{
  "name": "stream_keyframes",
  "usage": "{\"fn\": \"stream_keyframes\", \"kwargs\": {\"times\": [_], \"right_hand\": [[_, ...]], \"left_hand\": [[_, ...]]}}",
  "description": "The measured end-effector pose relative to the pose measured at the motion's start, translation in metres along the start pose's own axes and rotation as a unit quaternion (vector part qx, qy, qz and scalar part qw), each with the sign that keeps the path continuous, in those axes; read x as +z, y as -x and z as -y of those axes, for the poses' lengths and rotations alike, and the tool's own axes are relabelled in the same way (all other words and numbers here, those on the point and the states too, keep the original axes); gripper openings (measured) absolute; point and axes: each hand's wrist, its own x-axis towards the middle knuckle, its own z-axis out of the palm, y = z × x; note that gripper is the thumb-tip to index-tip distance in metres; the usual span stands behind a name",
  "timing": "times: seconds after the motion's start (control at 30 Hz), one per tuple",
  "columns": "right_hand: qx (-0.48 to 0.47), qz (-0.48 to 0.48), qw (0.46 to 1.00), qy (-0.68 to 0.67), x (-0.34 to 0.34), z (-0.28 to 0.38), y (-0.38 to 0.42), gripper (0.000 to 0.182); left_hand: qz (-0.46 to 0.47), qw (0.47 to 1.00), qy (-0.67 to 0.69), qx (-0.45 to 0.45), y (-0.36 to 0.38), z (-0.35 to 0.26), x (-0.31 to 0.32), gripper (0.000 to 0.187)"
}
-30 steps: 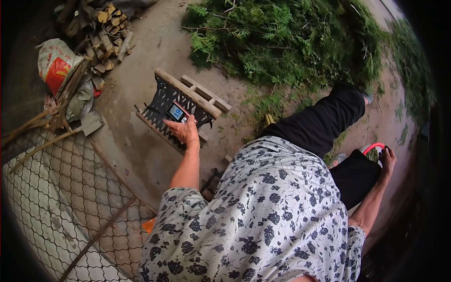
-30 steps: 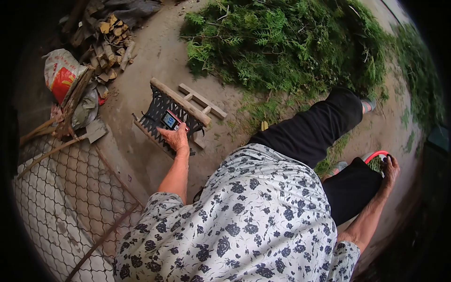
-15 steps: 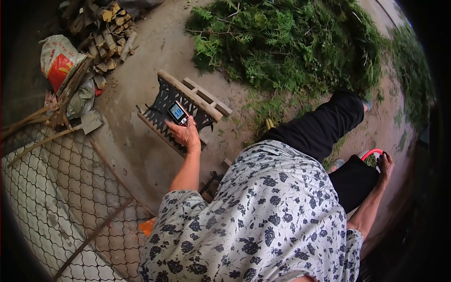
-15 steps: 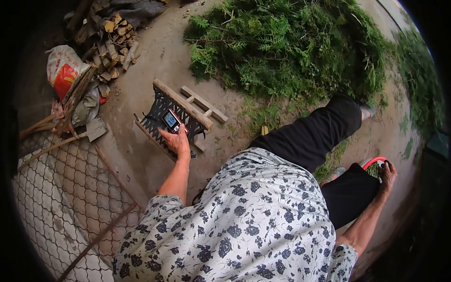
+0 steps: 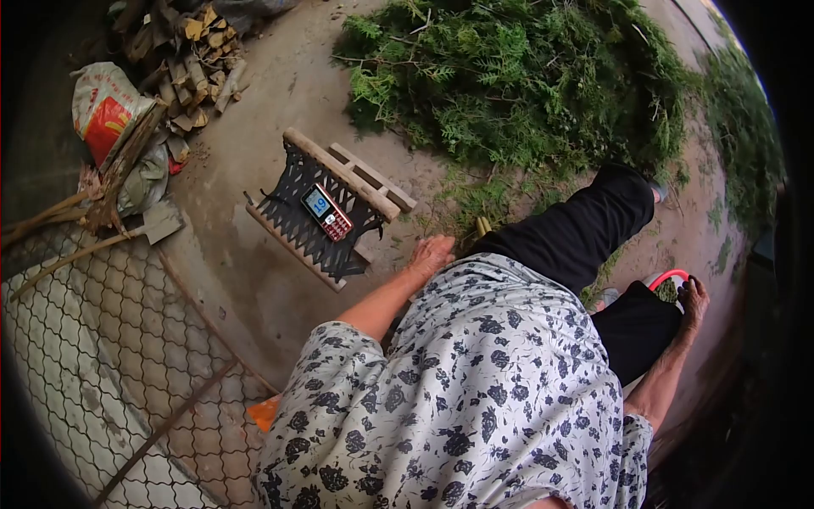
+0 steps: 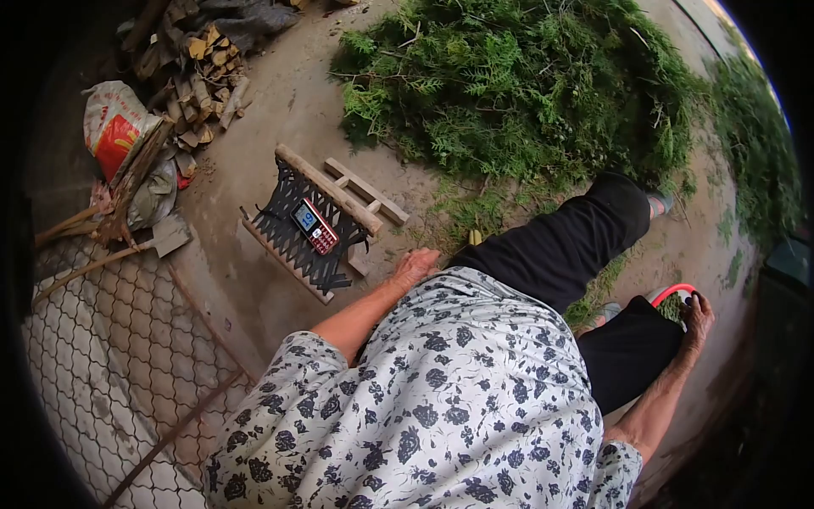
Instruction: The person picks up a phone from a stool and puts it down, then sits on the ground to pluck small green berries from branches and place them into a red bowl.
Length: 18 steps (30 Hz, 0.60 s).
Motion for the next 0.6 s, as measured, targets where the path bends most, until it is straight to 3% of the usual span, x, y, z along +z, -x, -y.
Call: {"fn": "stream_keyframes", "kwargs": {"times": [0.03, 0.07, 0.17, 0.23, 0.27, 0.33, 0.47, 0.57, 0.6], "right_hand": [[0.003, -0.004, 1.0, -0.004, 0.001, 0.002, 0.003, 0.026], [0.005, -0.008, 1.0, -0.008, 0.002, 0.005, 0.006, 0.026], [-0.002, -0.019, 1.0, 0.01, 0.004, 0.02, 0.02, 0.026], [-0.027, -0.001, 1.0, -0.012, 0.008, 0.036, 0.033, 0.027], [-0.05, 0.018, 0.998, -0.033, 0.01, 0.047, 0.042, 0.027], [-0.076, 0.014, 0.997, -0.032, 0.022, 0.07, 0.062, 0.028], [-0.119, 0.022, 0.992, -0.037, 0.044, 0.112, 0.095, 0.029], [-0.15, 0.029, 0.988, -0.038, 0.048, 0.132, 0.111, 0.029], [-0.165, 0.035, 0.985, -0.036, 0.05, 0.139, 0.117, 0.028]], "left_hand": [[0.122, 0.993, -0.003, -0.005, -0.005, -0.003, 0.001, 0.043], [0.122, 0.993, -0.002, -0.005, -0.01, -0.001, 0.012, 0.043], [-0.001, 0.994, 0.041, 0.105, -0.034, 0.044, 0.088, 0.031], [-0.082, 0.978, 0.068, 0.177, -0.044, 0.062, 0.116, 0.026], [-0.082, 0.978, 0.068, 0.18, -0.044, 0.05, 0.1, 0.026], [0.099, 0.99, -0.069, 0.077, -0.047, 0.025, 0.064, 0.021], [0.141, 0.986, -0.067, 0.053, -0.04, 0.021, 0.045, 0.02], [0.06, 0.992, -0.046, 0.102, -0.026, 0.042, 0.063, 0.019], [-0.01, 0.99, -0.006, 0.14, -0.024, 0.059, 0.081, 0.019]]}}
